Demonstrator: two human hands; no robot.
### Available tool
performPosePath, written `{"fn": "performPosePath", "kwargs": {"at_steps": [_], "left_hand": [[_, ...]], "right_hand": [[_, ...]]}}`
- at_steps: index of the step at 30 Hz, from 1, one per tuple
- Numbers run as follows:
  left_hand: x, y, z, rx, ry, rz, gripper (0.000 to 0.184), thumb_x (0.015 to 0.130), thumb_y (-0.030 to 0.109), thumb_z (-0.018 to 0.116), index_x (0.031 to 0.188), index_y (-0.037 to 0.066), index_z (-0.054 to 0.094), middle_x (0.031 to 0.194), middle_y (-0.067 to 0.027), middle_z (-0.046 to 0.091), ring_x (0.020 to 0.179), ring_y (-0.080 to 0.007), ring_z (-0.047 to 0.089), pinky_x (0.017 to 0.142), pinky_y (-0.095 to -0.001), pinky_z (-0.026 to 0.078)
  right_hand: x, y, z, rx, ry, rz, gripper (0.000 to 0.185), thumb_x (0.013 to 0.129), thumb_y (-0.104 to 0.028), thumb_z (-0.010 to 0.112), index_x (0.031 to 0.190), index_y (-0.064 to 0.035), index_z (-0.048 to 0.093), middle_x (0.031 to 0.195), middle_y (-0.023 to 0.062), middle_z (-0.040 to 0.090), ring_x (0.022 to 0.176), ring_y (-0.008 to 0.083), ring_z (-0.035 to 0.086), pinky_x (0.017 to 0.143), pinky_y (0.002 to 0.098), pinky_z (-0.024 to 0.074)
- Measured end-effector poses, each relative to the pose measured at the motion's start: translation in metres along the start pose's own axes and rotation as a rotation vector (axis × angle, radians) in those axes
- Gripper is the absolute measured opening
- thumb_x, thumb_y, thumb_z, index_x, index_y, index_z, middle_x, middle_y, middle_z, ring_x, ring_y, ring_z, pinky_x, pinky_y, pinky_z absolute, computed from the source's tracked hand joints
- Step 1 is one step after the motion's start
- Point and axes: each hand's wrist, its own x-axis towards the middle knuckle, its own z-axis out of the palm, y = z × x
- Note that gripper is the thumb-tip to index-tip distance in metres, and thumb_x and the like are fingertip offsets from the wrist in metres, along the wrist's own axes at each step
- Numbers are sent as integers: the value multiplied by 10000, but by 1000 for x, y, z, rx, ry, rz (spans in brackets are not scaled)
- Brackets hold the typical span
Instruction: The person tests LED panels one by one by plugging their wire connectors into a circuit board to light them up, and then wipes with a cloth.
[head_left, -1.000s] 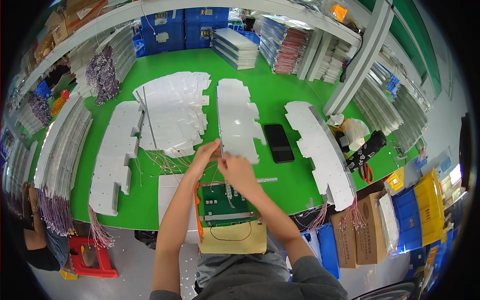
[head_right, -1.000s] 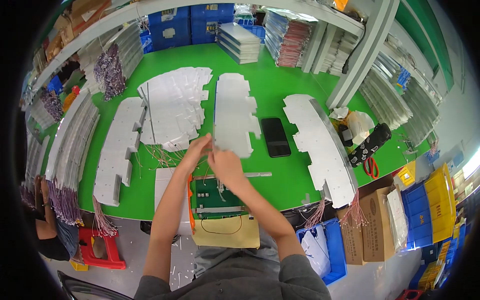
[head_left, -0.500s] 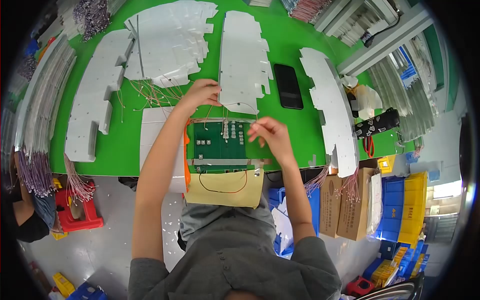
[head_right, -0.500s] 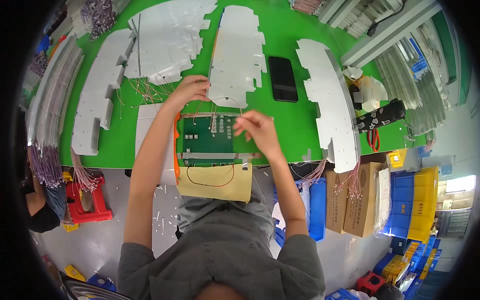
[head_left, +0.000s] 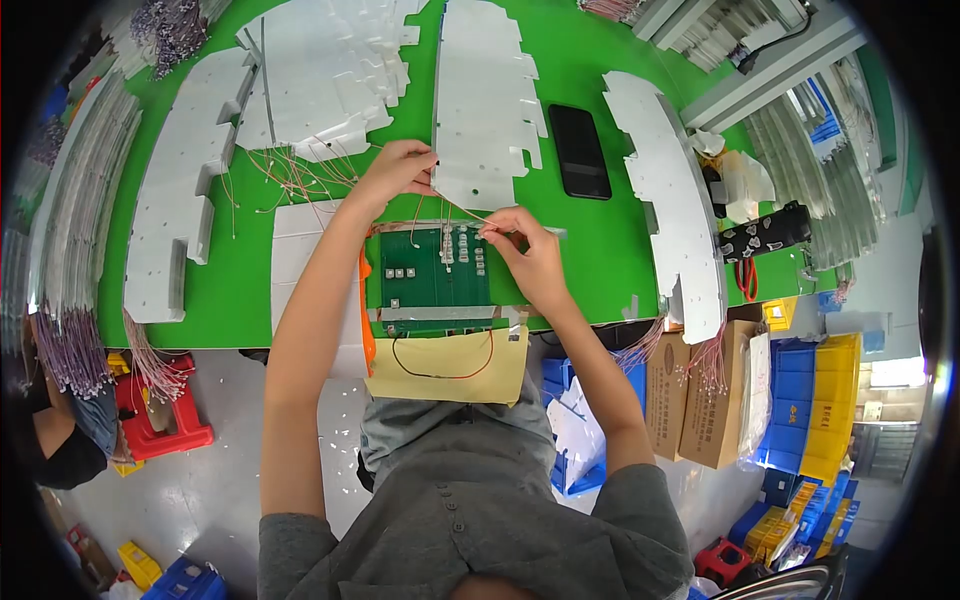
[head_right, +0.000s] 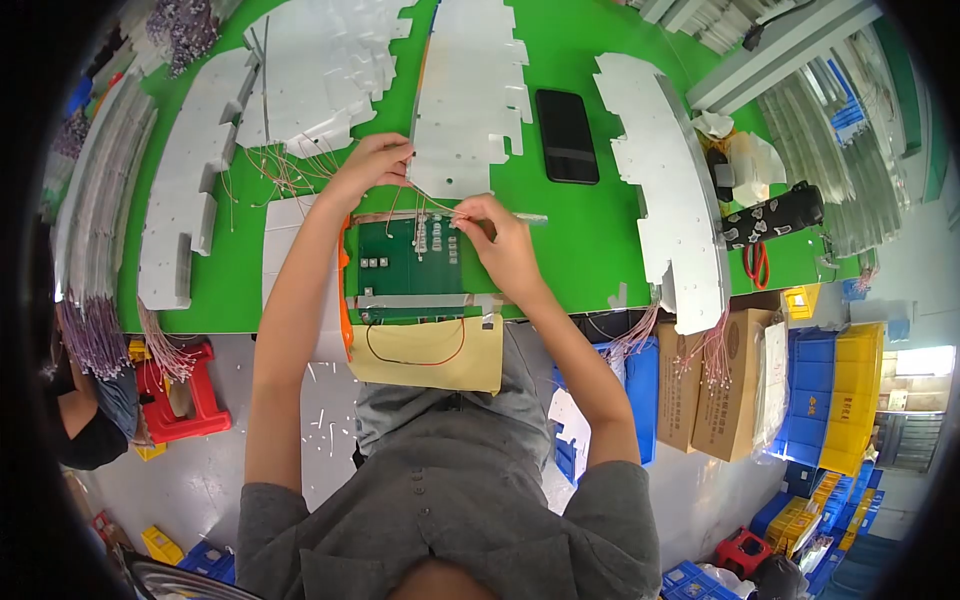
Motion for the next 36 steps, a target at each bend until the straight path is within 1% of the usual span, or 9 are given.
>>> {"fn": "performPosePath", "kwargs": {"at_steps": [4, 5, 9, 15, 19, 20, 24, 34, 36], "left_hand": [[-1, -1, 2, 7, 17, 8, 200, 830, 159, 555, 908, -25, 557, 768, -65, 533, 663, -116, 523, 628, -225, 511], [-1, -1, 2, 10, 15, 6, 200, 830, 159, 555, 908, -25, 557, 768, -65, 533, 663, -116, 523, 628, -225, 511], [-3, 3, 2, 10, -5, -5, 214, 830, 165, 561, 919, -30, 558, 784, -61, 533, 664, -109, 522, 625, -220, 510], [-3, 2, 2, 17, 22, 20, 238, 826, 143, 539, 930, -70, 557, 788, -115, 561, 694, -151, 557, 637, -249, 526], [-3, 3, 2, 14, -5, -17, 242, 830, 168, 563, 955, -39, 558, 802, -58, 539, 671, -107, 525, 621, -213, 511], [-3, 2, 3, 14, -6, -19, 242, 830, 168, 563, 955, -39, 558, 802, -58, 539, 671, -107, 525, 621, -213, 511], [-1, -1, 1, 12, 9, 21, 226, 829, 138, 535, 934, -61, 557, 795, -118, 567, 681, -161, 568, 631, -248, 527], [-4, 1, 3, -7, 2, 21, 233, 828, 134, 534, 946, -67, 551, 794, -122, 566, 668, -164, 569, 611, -259, 531], [-2, -2, 3, -13, 5, 30, 230, 827, 124, 534, 951, -69, 549, 794, -123, 565, 669, -165, 571, 603, -255, 530]], "right_hand": [[0, -6, 2, -170, 28, -106, 165, 777, 22, 575, 932, -34, 576, 806, 23, 608, 663, 118, 555, 577, 217, 422], [-1, -6, 3, -168, 31, -105, 165, 777, 22, 575, 932, -34, 576, 806, 23, 608, 663, 118, 555, 577, 217, 422], [-3, -1, 6, -469, 84, -340, 91, 788, -2, 581, 877, -17, 590, 801, 22, 615, 662, 133, 550, 603, 201, 416], [0, 2, 6, -382, 75, -370, 88, 789, 0, 569, 876, -1, 584, 823, 35, 596, 654, 157, 534, 612, 234, 422], [2, 0, -1, -283, -51, -152, 94, 786, 5, 543, 878, -12, 547, 817, 53, 538, 675, 200, 511, 604, 290, 424], [1, 0, -1, -284, -50, -149, 94, 786, 5, 543, 878, -12, 547, 817, 53, 538, 675, 200, 511, 604, 290, 424], [2, 1, 4, -417, -26, -265, 58, 821, -30, 532, 870, 1, 540, 841, 55, 518, 704, 199, 493, 654, 297, 416], [-1, 2, 7, -607, 9, -410, 57, 799, -25, 527, 855, -19, 518, 849, 68, 467, 740, 238, 481, 676, 317, 423], [-1, 7, 8, -566, 26, -377, 65, 808, -47, 553, 855, -7, 535, 863, 63, 486, 749, 223, 493, 687, 296, 423]]}}
